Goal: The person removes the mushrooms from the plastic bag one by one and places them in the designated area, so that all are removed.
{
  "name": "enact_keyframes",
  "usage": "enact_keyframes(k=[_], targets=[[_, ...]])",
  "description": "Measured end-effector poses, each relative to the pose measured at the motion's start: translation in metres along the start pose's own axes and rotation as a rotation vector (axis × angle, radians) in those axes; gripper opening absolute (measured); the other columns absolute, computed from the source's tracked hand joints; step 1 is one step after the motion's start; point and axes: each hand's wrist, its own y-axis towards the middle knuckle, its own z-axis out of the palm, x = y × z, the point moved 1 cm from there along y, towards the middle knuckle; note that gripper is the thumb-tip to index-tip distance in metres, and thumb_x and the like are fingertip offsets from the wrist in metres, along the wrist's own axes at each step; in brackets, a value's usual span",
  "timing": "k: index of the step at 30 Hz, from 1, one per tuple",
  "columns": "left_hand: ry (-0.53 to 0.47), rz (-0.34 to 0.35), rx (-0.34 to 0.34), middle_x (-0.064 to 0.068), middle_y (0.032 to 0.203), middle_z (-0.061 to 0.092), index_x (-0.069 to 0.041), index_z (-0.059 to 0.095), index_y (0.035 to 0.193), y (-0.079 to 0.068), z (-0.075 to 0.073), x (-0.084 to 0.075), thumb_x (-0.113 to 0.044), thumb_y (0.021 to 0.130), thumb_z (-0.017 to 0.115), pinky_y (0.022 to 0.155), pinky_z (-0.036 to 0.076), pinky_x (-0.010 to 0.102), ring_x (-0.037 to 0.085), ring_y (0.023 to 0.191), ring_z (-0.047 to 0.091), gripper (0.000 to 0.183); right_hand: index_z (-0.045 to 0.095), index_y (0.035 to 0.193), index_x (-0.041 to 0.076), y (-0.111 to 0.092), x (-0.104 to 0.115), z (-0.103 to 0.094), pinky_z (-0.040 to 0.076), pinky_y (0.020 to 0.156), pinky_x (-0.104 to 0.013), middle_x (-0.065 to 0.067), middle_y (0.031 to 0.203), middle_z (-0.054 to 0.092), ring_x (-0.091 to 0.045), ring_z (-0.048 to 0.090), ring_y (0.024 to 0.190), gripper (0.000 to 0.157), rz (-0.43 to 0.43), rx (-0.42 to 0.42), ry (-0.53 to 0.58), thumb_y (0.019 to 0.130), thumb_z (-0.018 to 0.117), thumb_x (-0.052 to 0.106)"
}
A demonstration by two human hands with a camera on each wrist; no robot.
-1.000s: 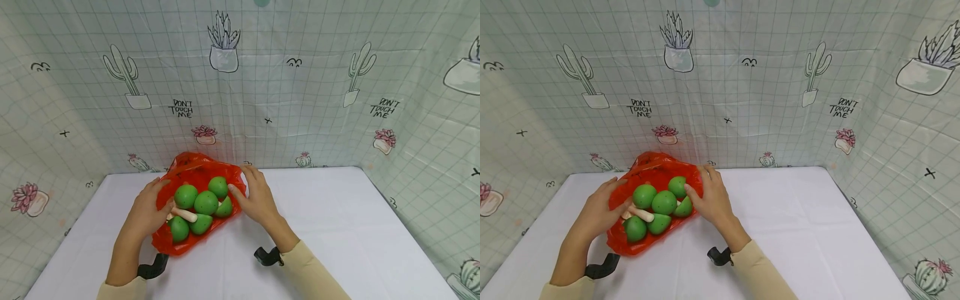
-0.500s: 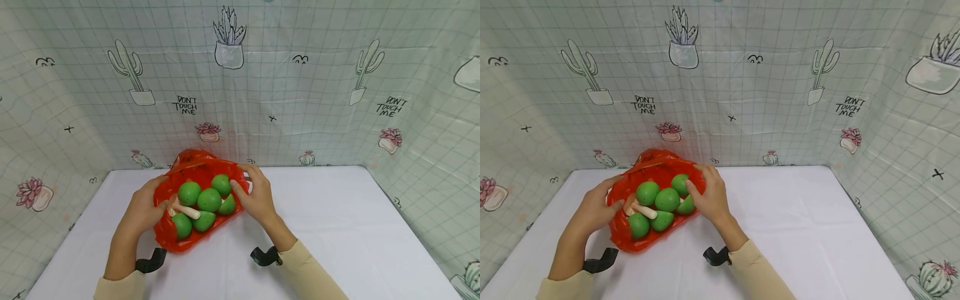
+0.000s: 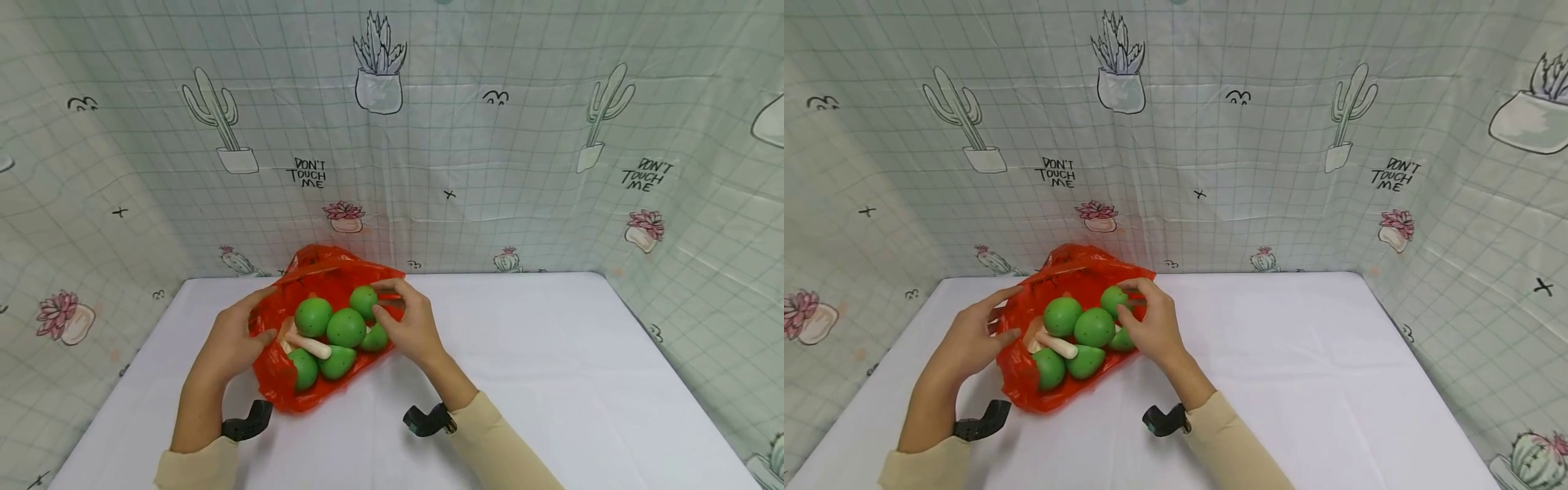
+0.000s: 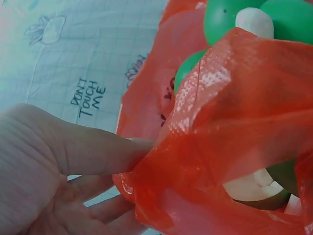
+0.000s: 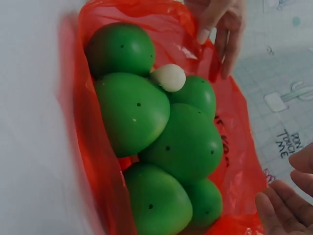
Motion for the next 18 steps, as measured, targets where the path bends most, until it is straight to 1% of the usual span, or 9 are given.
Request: enact_keyframes(k=[5,9,13,18], targets=[[-0.007,-0.010,-0.003,0.032,0.155,0.046,0.001,0.043,0.157,0.002,0.000,0.004,0.005,0.093,0.070,0.108,0.043,0.071,0.054,0.141,0.042,0.070,0.063,0.125,-0.011,0.001,-0.007,0.002,0.057,0.099,-0.057,-0.029,0.125,0.066,-0.047,0.066,0.116,0.032,0.038,0.005,0.010,0.093,0.067,-0.012],[-0.023,-0.009,-0.006,0.032,0.154,0.046,-0.001,0.044,0.157,0.002,-0.001,0.008,0.003,0.094,0.071,0.107,0.045,0.068,0.055,0.140,0.044,0.069,0.064,0.126,-0.009,0.002,-0.011,0.002,0.056,0.100,-0.057,-0.028,0.126,0.066,-0.046,0.066,0.117,0.034,0.053,0.002,0.006,0.093,0.068,-0.011],[-0.047,-0.004,-0.010,0.032,0.154,0.047,-0.001,0.044,0.157,0.002,-0.002,0.009,0.003,0.096,0.070,0.104,0.049,0.065,0.055,0.137,0.048,0.067,0.064,0.128,-0.009,0.005,-0.017,0.003,0.056,0.100,-0.058,-0.026,0.128,0.067,-0.045,0.066,0.118,0.035,0.058,-0.005,0.000,0.093,0.069,-0.010],[-0.065,-0.010,0.010,0.032,0.153,0.048,0.000,0.043,0.157,0.005,0.000,0.009,0.003,0.097,0.069,0.105,0.048,0.064,0.053,0.138,0.048,0.066,0.063,0.129,-0.010,0.008,-0.026,0.001,0.055,0.101,-0.059,-0.028,0.129,0.067,-0.044,0.065,0.120,0.036,0.080,-0.015,-0.024,0.093,0.069,-0.010]])
